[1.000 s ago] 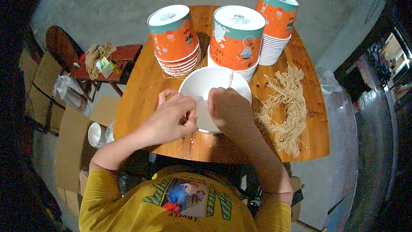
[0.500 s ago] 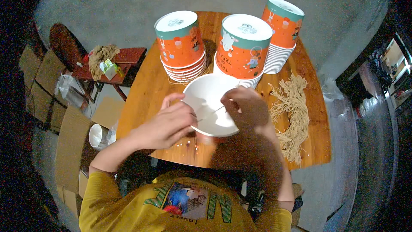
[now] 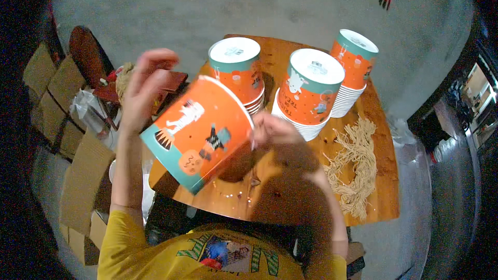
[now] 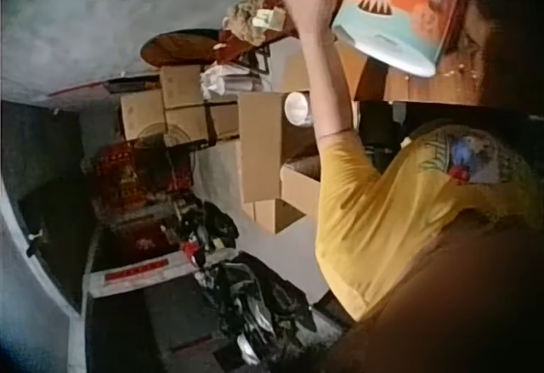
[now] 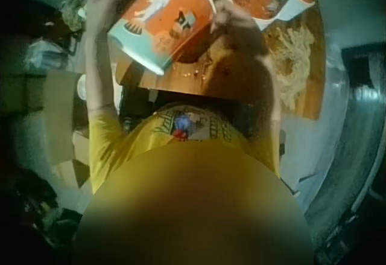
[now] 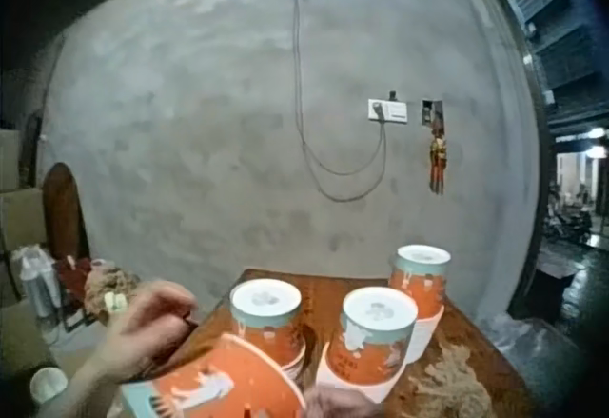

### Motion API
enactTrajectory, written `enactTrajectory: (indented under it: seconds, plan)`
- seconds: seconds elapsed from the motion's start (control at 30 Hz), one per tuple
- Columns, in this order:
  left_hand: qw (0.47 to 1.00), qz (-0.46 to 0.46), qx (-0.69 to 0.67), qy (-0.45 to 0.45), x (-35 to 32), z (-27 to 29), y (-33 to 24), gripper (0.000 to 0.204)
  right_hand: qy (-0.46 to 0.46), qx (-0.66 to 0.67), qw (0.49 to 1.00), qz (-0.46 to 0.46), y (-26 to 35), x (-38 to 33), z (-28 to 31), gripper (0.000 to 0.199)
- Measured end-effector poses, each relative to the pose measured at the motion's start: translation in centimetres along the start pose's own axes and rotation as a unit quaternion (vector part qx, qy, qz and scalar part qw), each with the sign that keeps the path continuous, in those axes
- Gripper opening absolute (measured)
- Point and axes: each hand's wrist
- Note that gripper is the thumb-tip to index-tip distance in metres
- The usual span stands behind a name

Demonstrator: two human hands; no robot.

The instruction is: Threading thin strings through pre-punched holes in decorative paper buckets to create handles.

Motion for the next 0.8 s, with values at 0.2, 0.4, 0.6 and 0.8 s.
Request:
enactTrajectory:
  seconds: [0.2, 0.4, 0.6, 0.8]
  plan:
    - [0.943, -0.309, 0.119, -0.009, -4.4, -0.5, -6.1, 0.008, -0.068, 0.094, 0.983, 0.14, 1.3, 9.2, -0.9, 0.014]
    - [0.913, -0.23, -0.316, 0.113, -9.5, -6.7, -7.7, 0.047, -0.216, 0.219, 0.941, 0.144, -0.5, 12.8, 1.3, 0.014]
    - [0.801, -0.132, -0.533, 0.239, -7.9, -7.3, -7.7, 0.022, -0.301, 0.233, 0.924, 0.039, -6.2, 11.8, 4.4, 0.019]
    - [0.788, -0.15, -0.51, 0.311, -7.0, -8.1, -8.4, 0.026, -0.273, 0.069, 0.956, -0.086, -7.9, 8.0, 5.3, 0.026]
Point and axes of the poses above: each hand's wrist, its own x-axis towards the middle knuckle, its own z-axis out of the back of the hand, y = z × x, and after that the axes turned 6 degrees about x, right-handed
